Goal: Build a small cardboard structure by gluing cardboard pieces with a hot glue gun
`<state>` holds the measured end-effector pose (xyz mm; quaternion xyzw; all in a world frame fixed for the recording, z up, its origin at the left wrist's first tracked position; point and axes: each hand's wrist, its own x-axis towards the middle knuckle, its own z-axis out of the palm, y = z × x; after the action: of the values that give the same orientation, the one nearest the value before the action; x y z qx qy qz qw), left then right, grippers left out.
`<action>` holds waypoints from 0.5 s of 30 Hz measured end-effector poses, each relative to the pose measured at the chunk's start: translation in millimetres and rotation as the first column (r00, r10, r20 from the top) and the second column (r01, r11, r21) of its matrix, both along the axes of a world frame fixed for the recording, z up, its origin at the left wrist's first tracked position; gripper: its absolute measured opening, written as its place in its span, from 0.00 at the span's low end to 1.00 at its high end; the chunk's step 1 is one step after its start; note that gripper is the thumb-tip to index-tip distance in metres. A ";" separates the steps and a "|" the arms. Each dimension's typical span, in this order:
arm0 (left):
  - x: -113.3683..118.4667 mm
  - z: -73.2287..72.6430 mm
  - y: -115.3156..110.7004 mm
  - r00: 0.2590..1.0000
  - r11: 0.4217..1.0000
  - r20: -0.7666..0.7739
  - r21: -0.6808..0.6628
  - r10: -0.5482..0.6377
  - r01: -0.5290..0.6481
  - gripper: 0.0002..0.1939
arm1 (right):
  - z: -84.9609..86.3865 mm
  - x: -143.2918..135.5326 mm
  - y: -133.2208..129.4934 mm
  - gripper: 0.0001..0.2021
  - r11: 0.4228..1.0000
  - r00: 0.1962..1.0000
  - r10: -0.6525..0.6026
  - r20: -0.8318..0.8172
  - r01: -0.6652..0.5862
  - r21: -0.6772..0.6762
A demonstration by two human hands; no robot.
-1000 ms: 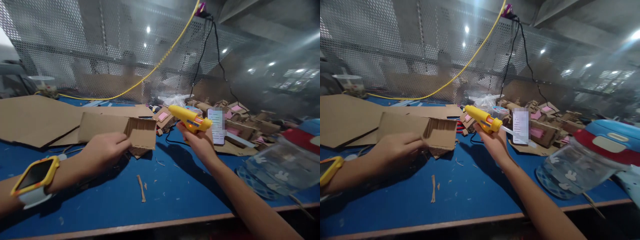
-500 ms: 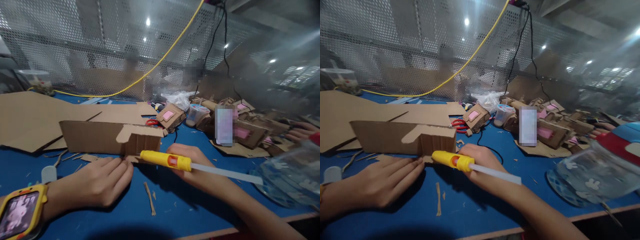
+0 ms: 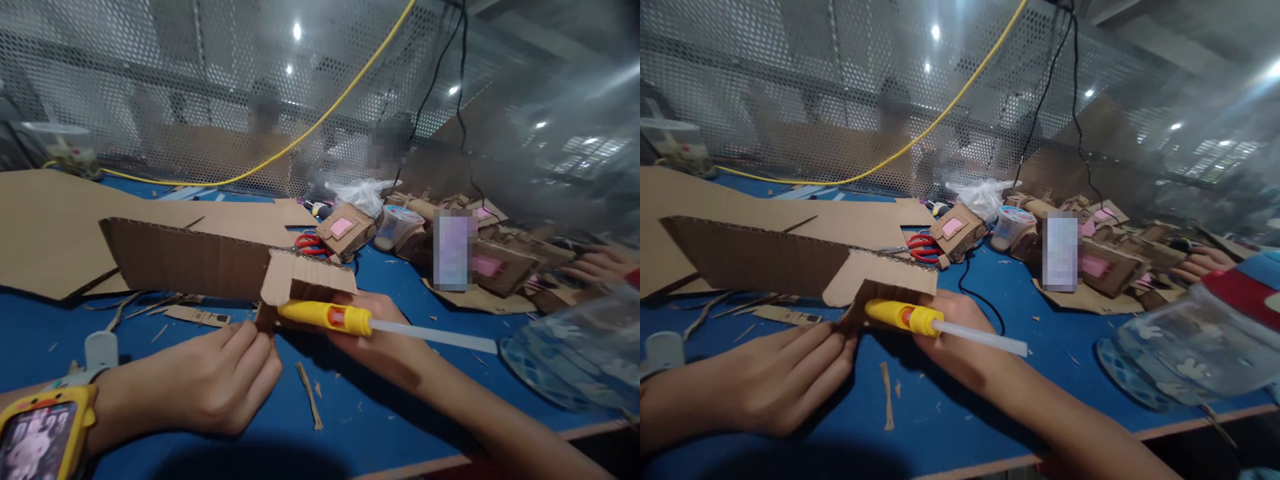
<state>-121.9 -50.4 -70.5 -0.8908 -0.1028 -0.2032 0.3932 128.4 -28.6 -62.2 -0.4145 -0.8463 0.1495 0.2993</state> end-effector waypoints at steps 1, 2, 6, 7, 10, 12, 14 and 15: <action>-0.4 -0.9 0.0 1.000 1.000 0.006 0.001 0.000 0.000 0.17 | -0.7 -0.7 -0.2 0.07 1.000 1.000 -0.005 -0.013 0.005 0.007; -0.7 -1.8 -0.1 1.000 1.000 0.014 0.001 -0.003 0.003 0.16 | -1.1 -1.4 -0.4 0.07 1.000 1.000 -0.009 -0.029 0.009 0.011; -0.4 -3.0 -0.8 0.998 1.000 0.058 -0.025 -0.012 0.013 0.14 | -1.7 -2.6 -2.3 0.07 0.999 0.995 0.012 -0.100 -0.009 0.031; -0.2 -3.0 -1.0 0.997 0.999 0.070 -0.036 -0.016 0.019 0.13 | -1.6 -2.1 -3.1 0.06 0.999 0.995 0.017 -0.103 -0.014 0.033; -2.2 -4.2 -0.6 0.996 0.999 0.090 -0.038 -0.017 0.020 0.12 | -0.3 1.4 -6.1 0.07 0.999 0.995 -0.004 -0.096 0.008 0.041; -7.1 -5.7 1.6 0.994 1.000 0.106 -0.019 0.014 -0.012 0.15 | 2.5 4.4 -8.6 0.11 0.997 0.993 -0.057 -0.105 0.063 0.052; -14.6 -5.2 6.0 0.986 0.997 0.154 -0.038 0.069 -0.064 0.19 | 7.0 6.7 -11.1 0.15 0.983 0.980 -0.146 -0.138 0.159 0.090; -18.7 -2.9 9.1 0.975 0.994 0.201 -0.075 0.098 -0.085 0.20 | 9.5 7.2 -12.2 0.16 0.971 0.970 -0.187 -0.157 0.207 0.120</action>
<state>-140.7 -41.3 -73.4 -0.8720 -0.1900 -0.2717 0.3601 135.6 -40.9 -52.7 -0.4634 -0.7851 0.0907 0.4008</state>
